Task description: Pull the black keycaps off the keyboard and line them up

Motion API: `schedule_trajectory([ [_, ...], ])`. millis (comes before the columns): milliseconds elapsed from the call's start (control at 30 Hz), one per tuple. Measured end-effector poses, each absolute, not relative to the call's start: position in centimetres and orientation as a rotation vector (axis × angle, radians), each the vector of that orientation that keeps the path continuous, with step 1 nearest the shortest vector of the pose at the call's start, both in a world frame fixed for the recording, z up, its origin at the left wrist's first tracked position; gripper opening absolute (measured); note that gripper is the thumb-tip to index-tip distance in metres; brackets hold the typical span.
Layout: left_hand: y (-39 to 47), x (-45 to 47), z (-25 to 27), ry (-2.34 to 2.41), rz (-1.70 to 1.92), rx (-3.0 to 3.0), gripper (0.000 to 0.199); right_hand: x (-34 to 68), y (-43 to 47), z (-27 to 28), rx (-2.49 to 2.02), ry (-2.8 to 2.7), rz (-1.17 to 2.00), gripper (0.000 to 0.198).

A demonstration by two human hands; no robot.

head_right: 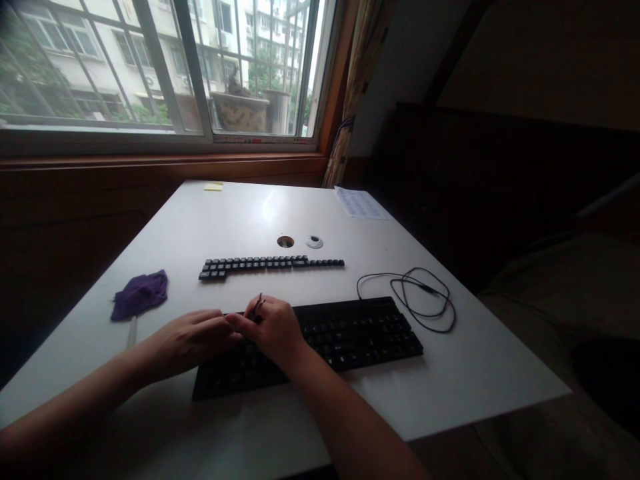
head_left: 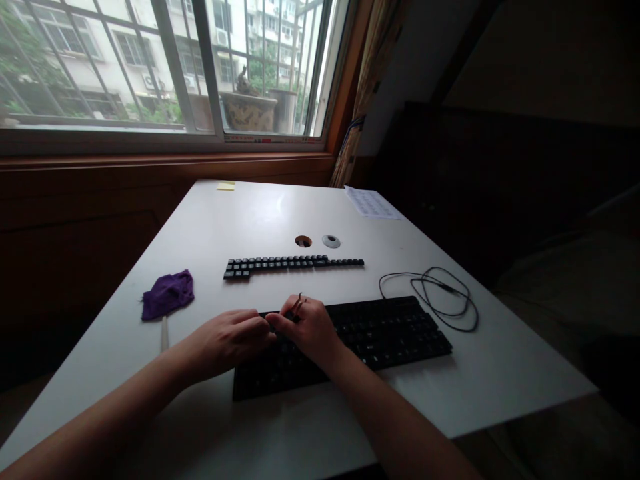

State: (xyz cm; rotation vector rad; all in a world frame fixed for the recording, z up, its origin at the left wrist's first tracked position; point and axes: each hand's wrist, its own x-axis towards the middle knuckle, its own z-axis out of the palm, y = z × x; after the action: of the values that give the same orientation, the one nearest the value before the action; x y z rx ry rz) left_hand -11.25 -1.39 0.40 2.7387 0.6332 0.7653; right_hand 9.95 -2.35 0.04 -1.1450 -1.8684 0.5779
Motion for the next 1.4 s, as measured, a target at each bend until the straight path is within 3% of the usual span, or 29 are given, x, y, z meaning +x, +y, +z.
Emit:
schedule_trajectory([
  [267, -1.2, -11.5, 0.0, 0.517, 0.787, 2.982, 0.011, 10.0, -2.2, 0.1, -1.193, -1.874, 0.659, 0.035],
  [433, -1.1, -11.3, 0.3, 0.42, 0.883, 3.109, 0.013, 9.9, -2.4, 0.2, -1.189, -1.791, 0.943, 0.035],
  [1000, -1.2, -11.7, -0.4, 0.571, 0.954, 3.017, 0.019, 9.8, -2.1, 0.2, -1.183, -1.529, 1.187, 0.037],
  [1400, -1.1, -11.5, -1.0, 0.759, 1.023, 2.811, 0.015, 9.5, -2.5, 0.2, -1.179, -1.69, 0.913, 0.032],
])
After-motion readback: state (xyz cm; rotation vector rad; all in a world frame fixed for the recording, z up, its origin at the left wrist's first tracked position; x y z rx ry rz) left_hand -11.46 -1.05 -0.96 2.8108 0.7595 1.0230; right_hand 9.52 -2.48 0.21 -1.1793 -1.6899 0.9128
